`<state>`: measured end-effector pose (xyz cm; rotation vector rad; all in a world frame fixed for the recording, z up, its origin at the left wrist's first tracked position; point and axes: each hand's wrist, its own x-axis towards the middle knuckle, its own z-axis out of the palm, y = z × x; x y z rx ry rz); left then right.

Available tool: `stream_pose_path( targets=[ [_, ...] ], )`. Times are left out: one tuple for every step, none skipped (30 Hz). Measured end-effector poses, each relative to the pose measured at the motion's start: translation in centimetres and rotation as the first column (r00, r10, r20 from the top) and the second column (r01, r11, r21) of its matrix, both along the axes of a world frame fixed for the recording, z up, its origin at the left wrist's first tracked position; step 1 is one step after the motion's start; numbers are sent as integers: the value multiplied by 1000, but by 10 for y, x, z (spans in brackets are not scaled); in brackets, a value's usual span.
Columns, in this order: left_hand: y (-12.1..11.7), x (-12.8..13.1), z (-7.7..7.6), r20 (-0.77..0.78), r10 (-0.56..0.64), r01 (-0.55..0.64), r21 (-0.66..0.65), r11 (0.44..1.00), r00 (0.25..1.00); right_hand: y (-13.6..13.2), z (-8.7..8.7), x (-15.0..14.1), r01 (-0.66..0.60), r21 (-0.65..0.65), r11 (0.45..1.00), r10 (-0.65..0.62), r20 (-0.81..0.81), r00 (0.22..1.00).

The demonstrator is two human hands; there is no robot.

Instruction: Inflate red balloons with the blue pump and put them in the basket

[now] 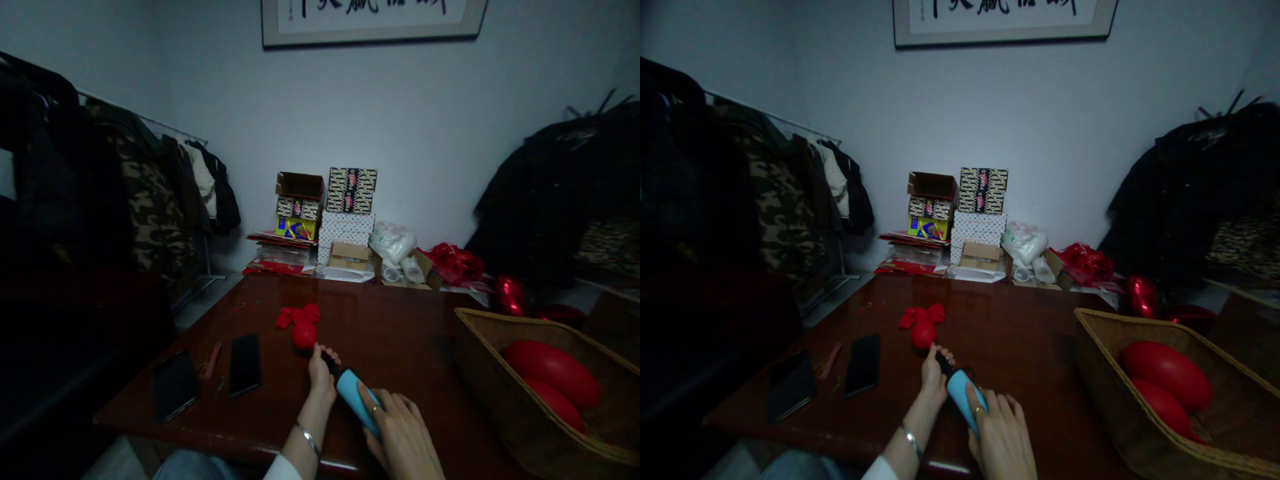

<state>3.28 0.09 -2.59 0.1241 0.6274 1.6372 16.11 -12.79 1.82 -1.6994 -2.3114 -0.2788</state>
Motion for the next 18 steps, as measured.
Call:
stream_pose_path(
  targets=[
    [-1, 1, -3, -6, -2, 2, -9, 1000, 1000, 0, -1, -1, 2, -1, 1000, -2, 5, 1000],
    [-1, 1, -5, -9, -3, 3, -21, 1000, 1000, 0, -2, -1, 0, 2, 1000, 0, 12, 1000],
    [-2, 1, -7, -13, -3, 3, -34, 999, 1000, 0, -4, -1, -4, 11, 1000, 4, 18, 1000],
    [-2, 1, -9, -18, 0, -1, -49, 999, 1000, -1, -6, 0, -7, 23, 1000, 6, 22, 1000],
    [-2, 1, -11, -22, 0, -1, -61, 998, 1000, -1, -9, 1, -8, 38, 999, 7, 23, 1000],
    [-1, 1, -12, -27, 2, -4, -69, 998, 1000, -2, -11, 2, -10, 53, 999, 9, 23, 1000],
    [-1, 1, -13, -33, 4, -7, -74, 997, 999, -2, -13, 3, -16, 66, 998, 15, 22, 1000],
    [0, 1, -14, -38, 8, -11, -74, 997, 999, -3, -16, 5, -23, 80, 997, 22, 20, 1000],
    [1, 2, -15, -40, 11, -14, -68, 998, 999, -3, -18, 7, -32, 96, 995, 30, 18, 999],
    [1, 2, -15, -38, 13, -15, -59, 998, 999, -4, -20, 9, -48, 111, 993, 46, 18, 999],
    [2, 2, -16, -32, 15, -17, -52, 998, 999, -4, -22, 13, -66, 129, 989, 64, 17, 998],
    [3, 3, -16, -25, 21, -22, -50, 999, 999, -5, -24, 16, -84, 145, 986, 82, 17, 996],
    [4, 2, -17, -19, 26, -27, -48, 998, 999, -6, -26, 21, -101, 162, 982, 99, 17, 995],
    [5, 1, -17, -15, 32, -33, -48, 998, 999, -7, -27, 25, -117, 173, 978, 115, 18, 993],
    [6, 0, -17, -14, 38, -39, -48, 998, 999, -8, -29, 30, -131, 175, 976, 129, 21, 991],
    [7, -2, -17, -15, 44, -45, -45, 998, 999, -10, -30, 35, -140, 169, 976, 138, 22, 990],
    [8, -4, -17, -15, 50, -51, -40, 998, 999, -12, -31, 40, -146, 156, 977, 144, 23, 989],
    [9, -6, -16, -14, 54, -55, -34, 998, 998, -14, -33, 45, -156, 139, 978, 154, 24, 988]
  ],
)
